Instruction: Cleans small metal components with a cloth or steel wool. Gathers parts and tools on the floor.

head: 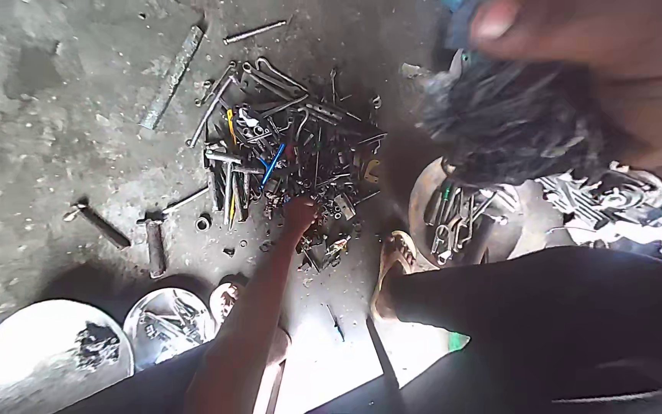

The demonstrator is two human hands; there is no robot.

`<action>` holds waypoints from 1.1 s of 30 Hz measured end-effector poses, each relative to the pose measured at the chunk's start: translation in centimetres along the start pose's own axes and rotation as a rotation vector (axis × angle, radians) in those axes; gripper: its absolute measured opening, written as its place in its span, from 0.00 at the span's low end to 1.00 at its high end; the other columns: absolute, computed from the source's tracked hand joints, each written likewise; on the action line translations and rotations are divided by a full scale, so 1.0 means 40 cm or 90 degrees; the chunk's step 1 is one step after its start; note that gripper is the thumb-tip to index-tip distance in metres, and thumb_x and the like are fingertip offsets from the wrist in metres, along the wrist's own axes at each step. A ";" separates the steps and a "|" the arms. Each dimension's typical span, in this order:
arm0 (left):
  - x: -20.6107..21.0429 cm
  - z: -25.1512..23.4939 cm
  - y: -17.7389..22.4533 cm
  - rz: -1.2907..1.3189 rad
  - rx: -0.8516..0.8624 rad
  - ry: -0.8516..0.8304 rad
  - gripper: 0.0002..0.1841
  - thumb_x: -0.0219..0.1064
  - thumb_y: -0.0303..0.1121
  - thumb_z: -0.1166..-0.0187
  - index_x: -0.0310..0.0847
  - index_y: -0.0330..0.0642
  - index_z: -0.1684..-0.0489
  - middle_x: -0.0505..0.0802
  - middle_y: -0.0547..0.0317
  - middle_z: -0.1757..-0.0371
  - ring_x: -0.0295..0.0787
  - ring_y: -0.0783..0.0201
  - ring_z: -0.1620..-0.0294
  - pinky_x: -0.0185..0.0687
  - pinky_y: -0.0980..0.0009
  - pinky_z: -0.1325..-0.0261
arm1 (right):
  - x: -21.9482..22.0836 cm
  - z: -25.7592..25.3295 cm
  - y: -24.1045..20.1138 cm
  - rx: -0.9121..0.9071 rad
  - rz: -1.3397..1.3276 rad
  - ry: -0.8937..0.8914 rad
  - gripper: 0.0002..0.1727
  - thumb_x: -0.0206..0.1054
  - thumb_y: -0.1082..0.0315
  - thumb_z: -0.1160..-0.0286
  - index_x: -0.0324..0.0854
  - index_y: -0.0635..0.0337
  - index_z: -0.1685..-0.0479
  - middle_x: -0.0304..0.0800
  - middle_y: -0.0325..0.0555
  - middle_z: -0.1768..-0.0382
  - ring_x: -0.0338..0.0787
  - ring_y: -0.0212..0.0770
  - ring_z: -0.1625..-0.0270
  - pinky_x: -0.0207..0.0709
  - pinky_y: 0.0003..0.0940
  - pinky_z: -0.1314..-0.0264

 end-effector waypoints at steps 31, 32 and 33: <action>-0.406 0.641 0.450 0.918 0.470 0.143 0.09 0.60 0.24 0.16 0.89 0.36 0.55 0.93 0.54 0.60 0.89 0.66 0.61 0.87 0.67 0.59 | 0.405 0.019 -0.197 -0.178 0.226 0.105 0.22 0.73 0.73 0.29 0.84 0.60 0.33 0.95 0.46 0.48 0.94 0.35 0.50 0.90 0.38 0.46; -0.407 0.640 0.450 0.912 0.475 0.159 0.09 0.60 0.24 0.16 0.89 0.36 0.56 0.92 0.54 0.60 0.89 0.66 0.62 0.86 0.68 0.61 | 0.411 0.016 -0.198 -0.193 0.267 0.123 0.23 0.72 0.73 0.28 0.84 0.60 0.32 0.95 0.47 0.50 0.95 0.37 0.53 0.90 0.40 0.49; -0.407 0.639 0.452 0.903 0.482 0.170 0.09 0.59 0.25 0.15 0.88 0.36 0.56 0.92 0.55 0.60 0.88 0.66 0.62 0.86 0.68 0.61 | 0.416 0.013 -0.199 -0.208 0.307 0.143 0.23 0.71 0.72 0.29 0.83 0.61 0.31 0.95 0.49 0.54 0.94 0.39 0.56 0.90 0.42 0.54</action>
Point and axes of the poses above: each hand's wrist, its own z-axis away from the middle knuckle, its own x-axis out of the palm, y = z × x, the point moved 5 cm from there along -z, towards the middle knuckle
